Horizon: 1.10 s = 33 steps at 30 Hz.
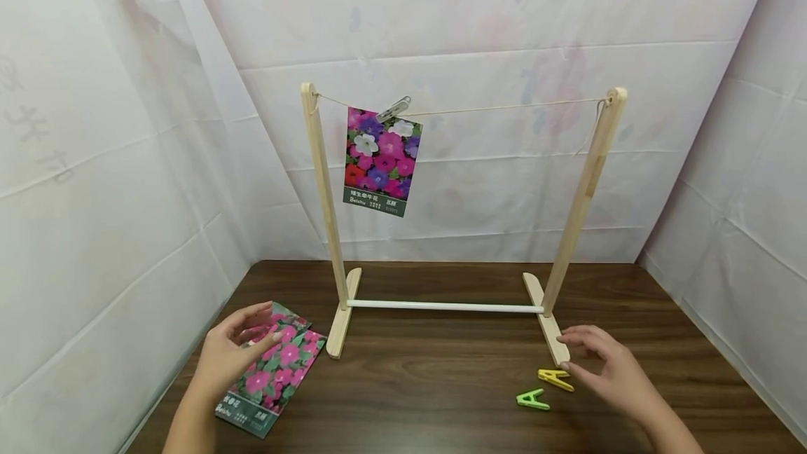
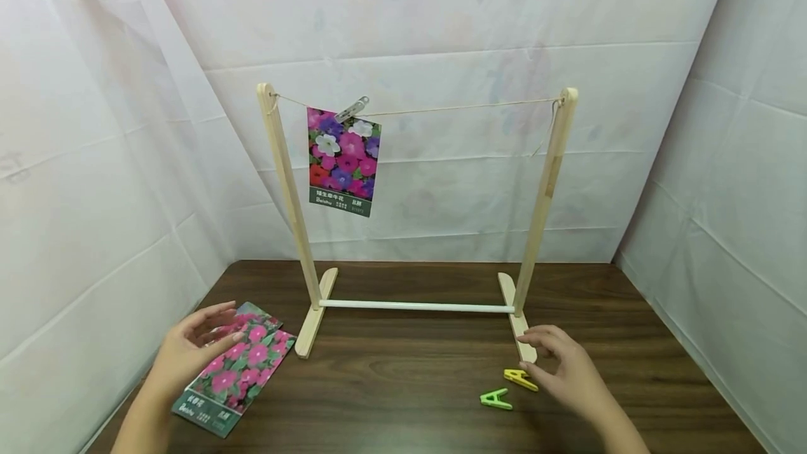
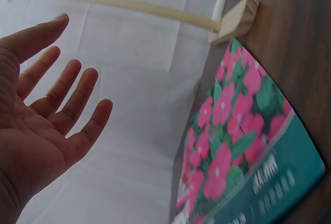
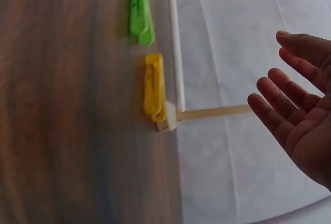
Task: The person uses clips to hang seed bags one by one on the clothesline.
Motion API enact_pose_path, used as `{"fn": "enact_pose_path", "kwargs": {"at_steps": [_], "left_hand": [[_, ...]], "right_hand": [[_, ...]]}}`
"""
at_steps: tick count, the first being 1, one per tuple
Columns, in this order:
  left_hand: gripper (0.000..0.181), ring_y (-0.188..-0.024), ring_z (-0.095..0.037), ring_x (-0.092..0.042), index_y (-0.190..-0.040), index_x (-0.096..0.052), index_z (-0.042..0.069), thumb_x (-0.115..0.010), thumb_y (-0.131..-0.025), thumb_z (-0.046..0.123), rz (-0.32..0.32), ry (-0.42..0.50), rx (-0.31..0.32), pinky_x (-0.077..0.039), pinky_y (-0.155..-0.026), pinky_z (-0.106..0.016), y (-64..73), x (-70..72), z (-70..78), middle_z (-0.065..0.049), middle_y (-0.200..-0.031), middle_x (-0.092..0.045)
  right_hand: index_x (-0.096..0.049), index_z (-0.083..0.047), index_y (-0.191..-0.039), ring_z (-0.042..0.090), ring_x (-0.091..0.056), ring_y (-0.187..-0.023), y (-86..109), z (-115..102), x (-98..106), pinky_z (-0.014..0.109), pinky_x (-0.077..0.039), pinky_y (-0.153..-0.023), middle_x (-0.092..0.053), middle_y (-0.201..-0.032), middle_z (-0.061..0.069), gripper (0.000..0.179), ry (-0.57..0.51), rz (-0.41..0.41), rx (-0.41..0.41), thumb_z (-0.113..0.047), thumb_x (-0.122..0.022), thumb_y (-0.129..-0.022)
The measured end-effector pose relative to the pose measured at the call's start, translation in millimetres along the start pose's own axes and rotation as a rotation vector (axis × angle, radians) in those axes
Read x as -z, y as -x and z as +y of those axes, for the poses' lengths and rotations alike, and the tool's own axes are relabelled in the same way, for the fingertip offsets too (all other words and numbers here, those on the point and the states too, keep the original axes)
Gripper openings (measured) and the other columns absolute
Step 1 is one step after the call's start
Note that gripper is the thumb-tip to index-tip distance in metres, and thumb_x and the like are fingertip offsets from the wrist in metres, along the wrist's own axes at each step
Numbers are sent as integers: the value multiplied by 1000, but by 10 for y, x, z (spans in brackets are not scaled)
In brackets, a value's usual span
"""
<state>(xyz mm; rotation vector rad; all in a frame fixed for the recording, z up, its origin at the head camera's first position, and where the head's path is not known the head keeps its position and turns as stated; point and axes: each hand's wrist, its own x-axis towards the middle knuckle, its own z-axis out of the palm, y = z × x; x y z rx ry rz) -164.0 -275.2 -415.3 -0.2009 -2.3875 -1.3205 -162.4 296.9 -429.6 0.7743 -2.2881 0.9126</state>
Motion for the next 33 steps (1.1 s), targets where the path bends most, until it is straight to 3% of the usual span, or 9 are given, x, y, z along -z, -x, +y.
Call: {"fn": "enact_pose_path", "kwargs": {"at_steps": [7,15,19,25,28,33], "left_hand": [[53,-97,2,-59,-133,-57,6,-78,-85,19,10,3,137,-50,-78,-15,117,97,-169,-2,-113,-66],[53,-98,-3,-63,-131,-55,-4,-77,-85,11,-8,148,242,-50,-79,-14,263,226,-508,13,-108,-67],[54,-100,-6,-64,-133,-52,-8,-74,-86,5,-43,212,268,-52,-78,-17,317,286,-622,15,-108,-67],[57,-101,-3,-63,-135,-50,-9,-74,-85,4,-72,231,309,-55,-76,-21,350,318,-755,14,-111,-67],[62,-100,0,-62,-136,-49,-9,-77,-83,7,-80,199,359,-54,-76,-21,350,330,-803,2,-117,-67],[68,-99,3,-59,-135,-51,-7,-83,-79,15,-140,69,411,-50,-79,-17,340,359,-848,-21,-127,-60]], "right_hand": [[-70,-6,-103,-3,-57,-92,217,131,0,23,-54,-65,-63,-105,5,42,-15,-47,-155,5,-85,-66],[-69,-5,-108,9,-65,-84,332,199,3,27,-55,-68,-67,-102,8,35,-48,-169,-511,-9,-82,-77],[-68,-3,-110,10,-65,-84,340,252,-9,26,-54,-69,-68,-102,9,36,-98,-199,-514,-9,-82,-78],[-64,4,-114,9,-65,-88,364,405,-16,25,-54,-69,-69,-105,11,37,-265,-236,-433,-6,-78,-81],[-64,5,-114,9,-64,-87,386,460,-19,25,-53,-69,-69,-104,12,38,-303,-288,-447,-7,-79,-81],[-63,8,-115,8,-62,-85,394,502,-38,25,-53,-68,-67,-103,17,42,-341,-373,-502,-11,-79,-81]]}}
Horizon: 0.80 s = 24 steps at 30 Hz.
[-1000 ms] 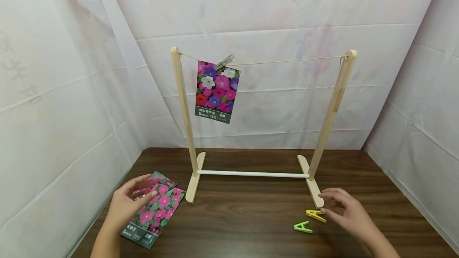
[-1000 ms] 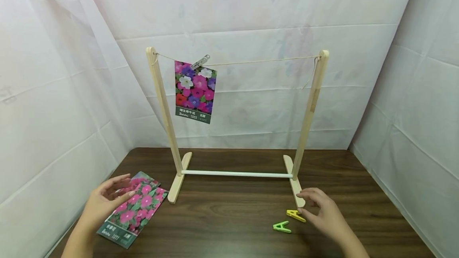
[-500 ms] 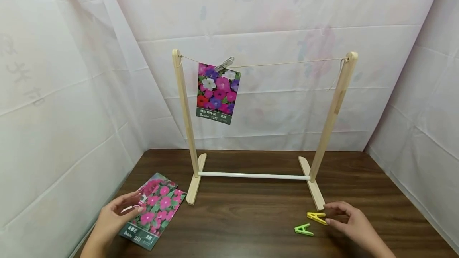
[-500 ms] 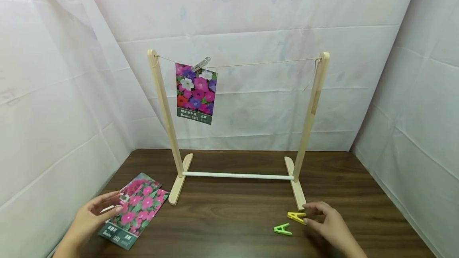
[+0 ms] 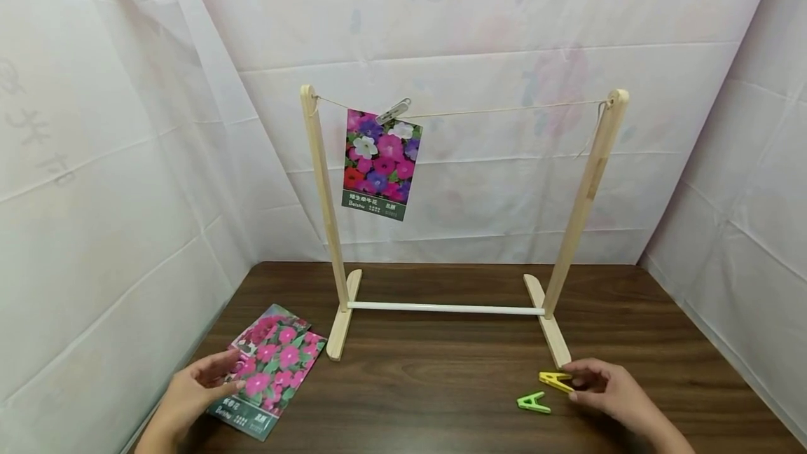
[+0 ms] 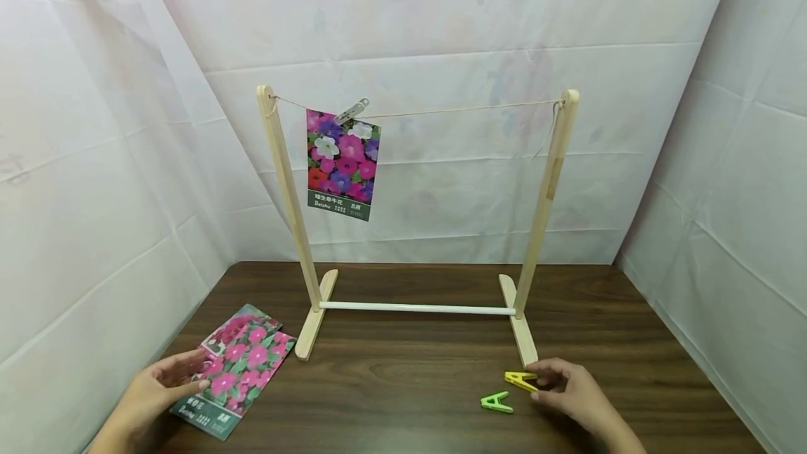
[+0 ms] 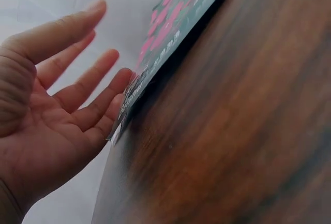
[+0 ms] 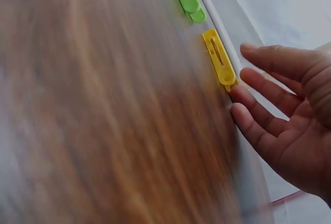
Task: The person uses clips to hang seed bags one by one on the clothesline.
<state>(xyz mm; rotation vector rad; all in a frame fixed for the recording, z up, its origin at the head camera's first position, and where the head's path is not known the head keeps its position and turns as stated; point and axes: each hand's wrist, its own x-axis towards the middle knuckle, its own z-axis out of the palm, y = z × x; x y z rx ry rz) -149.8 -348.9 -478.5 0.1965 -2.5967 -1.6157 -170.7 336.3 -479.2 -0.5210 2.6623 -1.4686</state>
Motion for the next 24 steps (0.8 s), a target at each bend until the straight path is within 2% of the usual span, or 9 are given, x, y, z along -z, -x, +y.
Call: {"fn": "enact_pose_path", "kwargs": {"at_steps": [5,8,11,13,18,24], "left_hand": [[72,-100,13,-49,-135,-53,-5,-86,-75,17,-65,-114,13,-48,-81,-16,1,27,-34,-23,-132,-56],[75,-101,6,-47,-136,-53,-4,-87,-71,15,-102,-157,12,-47,-81,-18,-4,36,-52,-24,-136,-53],[78,-97,-5,-50,-135,-54,-3,-89,-68,13,-120,-182,11,-46,-75,-21,-12,38,-61,-25,-131,-55],[78,-93,-9,-51,-134,-55,-4,-89,-66,12,-118,-185,4,-46,-72,-23,-19,31,-67,-23,-124,-58],[72,-86,-10,-54,-128,-58,-8,-89,-64,7,-98,-187,-1,-45,-68,-25,-42,3,-76,-13,-105,-66],[62,-79,-13,-51,-122,-63,-8,-87,-67,6,-64,-251,22,-44,-67,-25,-45,-17,-54,-6,-90,-62]], "right_hand": [[-64,7,-116,8,-60,-85,-27,20,-13,25,-52,-68,-66,-105,16,45,2,-32,-54,-15,-80,-80],[-64,7,-116,8,-60,-84,-32,38,-14,26,-52,-68,-66,-104,14,46,3,-31,-88,-13,-81,-78],[-63,8,-116,8,-59,-83,-27,55,-11,26,-52,-67,-66,-102,13,46,-8,-21,-117,-8,-82,-77],[-63,9,-115,8,-59,-83,-21,65,-10,26,-52,-67,-66,-101,13,46,-21,-17,-126,-6,-81,-76],[-63,10,-114,9,-57,-78,-18,83,-17,25,-51,-64,-64,-96,12,45,-29,1,-133,-2,-81,-75],[-64,9,-112,9,-54,-73,-46,82,-34,25,-50,-61,-61,-89,9,45,7,23,-171,0,-82,-73]]}}
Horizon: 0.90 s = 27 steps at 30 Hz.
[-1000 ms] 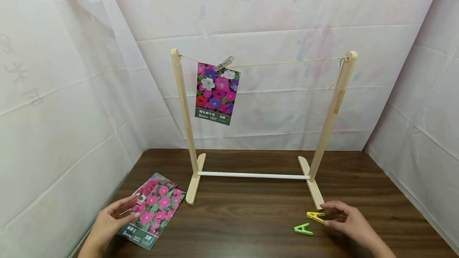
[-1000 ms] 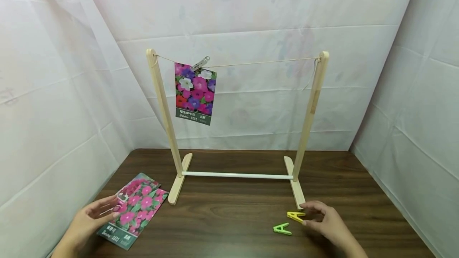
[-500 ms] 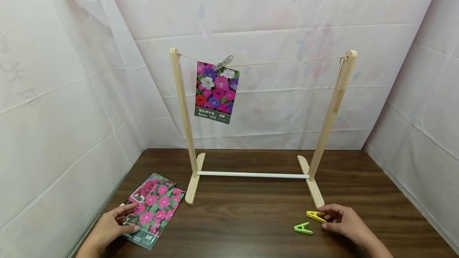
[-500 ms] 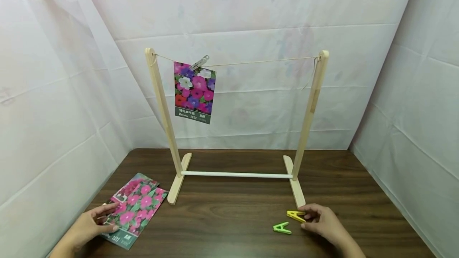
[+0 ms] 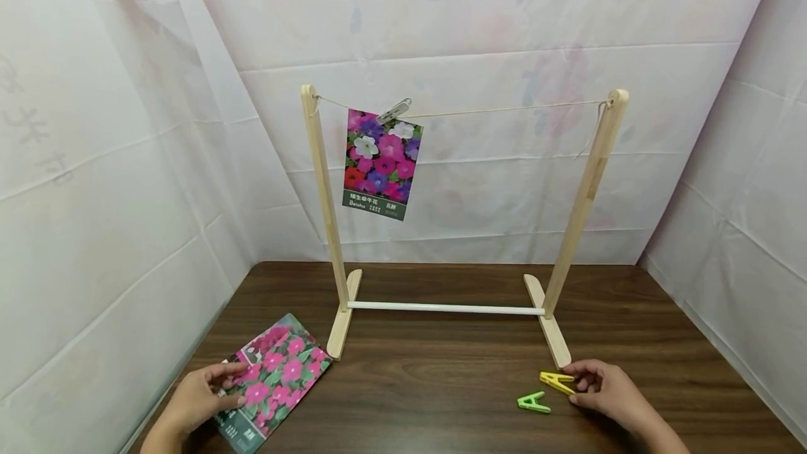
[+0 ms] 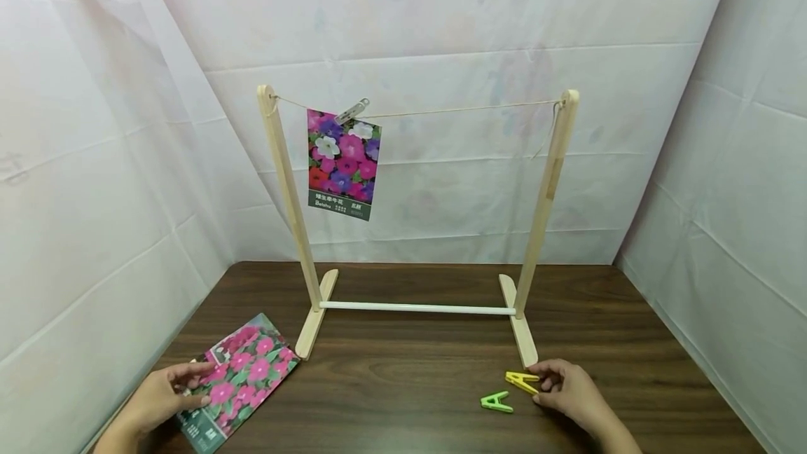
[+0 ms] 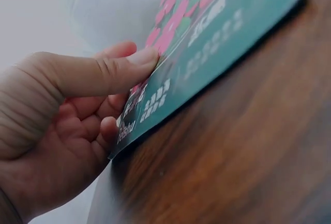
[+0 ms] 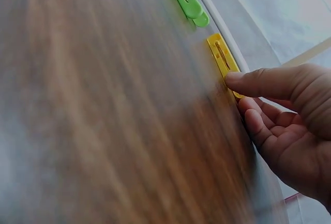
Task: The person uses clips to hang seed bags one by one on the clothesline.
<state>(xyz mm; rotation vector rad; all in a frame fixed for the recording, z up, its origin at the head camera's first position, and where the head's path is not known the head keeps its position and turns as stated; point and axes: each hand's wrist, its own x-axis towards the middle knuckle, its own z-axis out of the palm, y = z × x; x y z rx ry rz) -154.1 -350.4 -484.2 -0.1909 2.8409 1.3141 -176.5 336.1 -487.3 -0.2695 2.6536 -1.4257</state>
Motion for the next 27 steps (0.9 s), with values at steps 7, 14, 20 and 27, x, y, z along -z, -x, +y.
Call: {"fn": "enact_pose_path", "kwargs": {"at_steps": [7,14,20,27], "left_hand": [[56,-76,-11,-49,-123,-63,-5,-84,-74,10,56,-100,-33,-43,-63,-24,48,22,68,-7,-91,-64],[59,-75,-9,-49,-123,-60,-10,-84,-73,9,108,-116,-20,-44,-64,-22,108,36,65,-9,-98,-68],[58,-78,-8,-53,-120,-62,-10,-87,-72,12,151,-9,56,-48,-66,-20,106,54,78,-8,-94,-66],[57,-80,-1,-57,-127,-58,-10,-82,-79,7,198,194,43,-54,-67,-22,110,34,101,5,-94,-66]], "right_hand": [[-65,8,-109,9,-54,-73,45,-41,22,25,-50,-61,-60,-87,8,40,19,-25,-23,-7,-82,-76],[-63,10,-113,7,-60,-81,81,-65,62,25,-53,-68,-66,-99,12,44,-2,-14,-8,-9,-81,-78],[-62,10,-114,9,-63,-82,102,-112,85,25,-55,-70,-67,-101,14,43,-11,26,3,-10,-79,-81],[-61,14,-116,8,-64,-80,108,-179,64,24,-55,-70,-66,-97,15,41,-57,151,3,0,-77,-80]]}}
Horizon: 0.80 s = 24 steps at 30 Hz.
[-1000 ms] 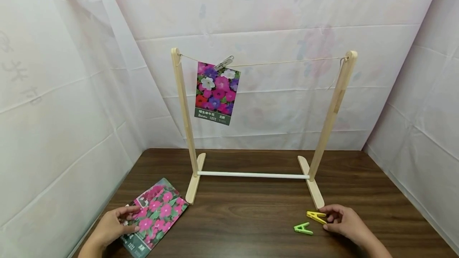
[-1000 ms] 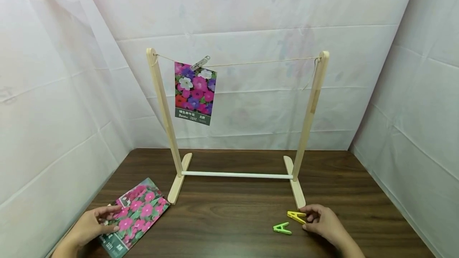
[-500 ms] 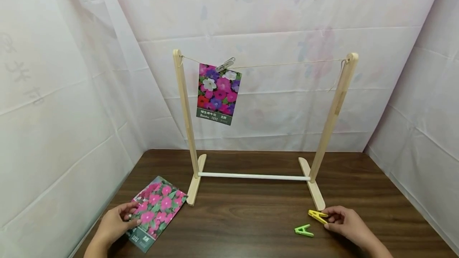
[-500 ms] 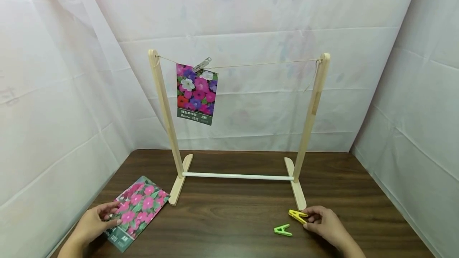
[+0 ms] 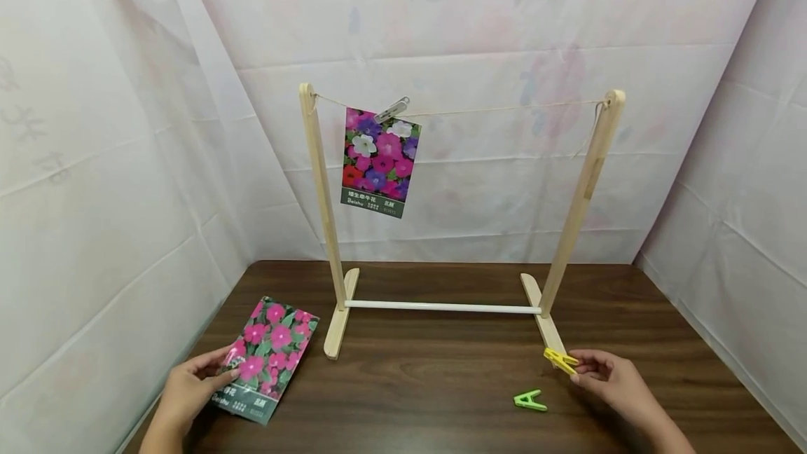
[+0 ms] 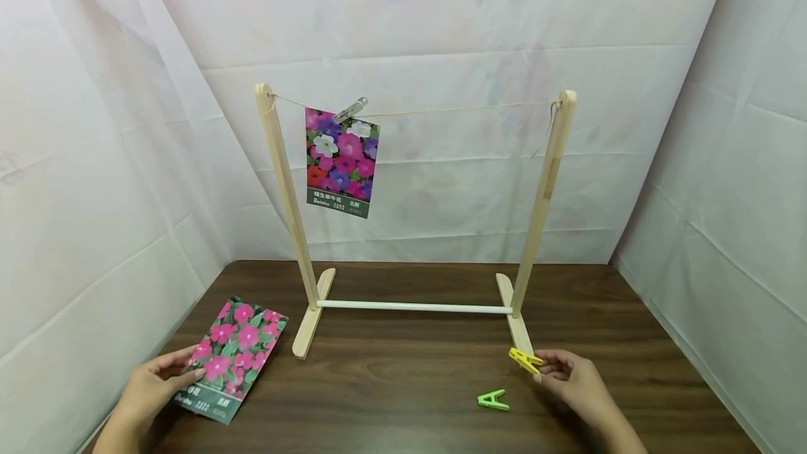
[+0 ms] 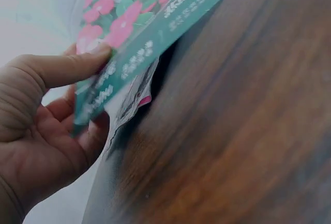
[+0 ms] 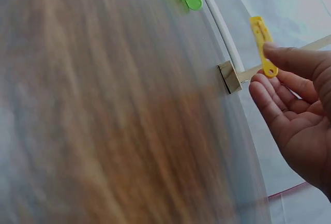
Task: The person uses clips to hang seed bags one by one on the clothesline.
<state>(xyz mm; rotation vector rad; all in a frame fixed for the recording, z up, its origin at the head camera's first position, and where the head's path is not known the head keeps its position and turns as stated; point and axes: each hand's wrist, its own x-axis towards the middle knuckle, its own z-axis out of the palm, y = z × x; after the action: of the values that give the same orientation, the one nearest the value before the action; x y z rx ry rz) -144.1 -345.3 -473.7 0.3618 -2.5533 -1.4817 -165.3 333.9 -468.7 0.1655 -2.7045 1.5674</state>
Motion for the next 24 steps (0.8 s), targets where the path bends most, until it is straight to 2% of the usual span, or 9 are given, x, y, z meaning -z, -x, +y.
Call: {"fn": "enact_pose_path", "kwargs": {"at_steps": [3,5,8,11,14,20,24], "left_hand": [[56,-82,0,-60,-129,-57,-8,-80,-81,8,5,98,-15,-54,-67,-23,-3,-5,25,17,-95,-66],[50,-81,0,-61,-127,-62,-2,-79,-82,9,3,181,-17,-54,-66,-22,2,-7,32,22,-94,-66],[37,-77,-4,-62,-120,-71,12,-77,-84,5,5,304,-11,-54,-63,-23,25,-10,27,20,-89,-68],[35,-74,-6,-62,-112,-75,23,-74,-85,1,-4,413,-13,-54,-62,-22,45,-14,19,13,-86,-70],[36,-73,-7,-62,-110,-76,24,-73,-85,-2,-4,461,-26,-54,-62,-22,42,-30,27,9,-84,-69],[36,-69,-10,-65,-107,-77,20,-67,-87,-8,-14,580,-89,-55,-57,-25,20,-100,58,5,-85,-72],[35,-69,-11,-67,-102,-78,22,-66,-88,-8,-32,612,-88,-56,-57,-27,5,-129,72,3,-85,-72]], "right_hand": [[-62,13,-114,11,-66,-81,-21,-19,-7,23,-55,-70,-67,-98,17,38,-25,41,20,2,-76,-81],[-63,12,-114,15,-67,-83,-26,-24,-7,22,-55,-71,-68,-99,17,38,-39,57,31,1,-77,-81],[-64,11,-116,15,-66,-83,-17,-31,-7,22,-55,-71,-68,-100,17,39,-37,83,20,-1,-77,-81],[-63,10,-118,10,-64,-83,-10,-47,-8,22,-55,-71,-68,-101,15,41,-27,98,-24,-5,-77,-83],[-62,9,-120,7,-63,-84,-14,-64,-5,23,-55,-72,-68,-102,14,42,-21,105,-56,-8,-77,-84],[-63,7,-118,7,-62,-83,-25,-109,-5,22,-54,-71,-68,-102,13,41,-15,143,-43,-12,-77,-85],[-64,6,-118,6,-62,-83,-18,-131,-33,21,-54,-70,-68,-101,13,40,-24,174,-23,-13,-77,-85]]}}
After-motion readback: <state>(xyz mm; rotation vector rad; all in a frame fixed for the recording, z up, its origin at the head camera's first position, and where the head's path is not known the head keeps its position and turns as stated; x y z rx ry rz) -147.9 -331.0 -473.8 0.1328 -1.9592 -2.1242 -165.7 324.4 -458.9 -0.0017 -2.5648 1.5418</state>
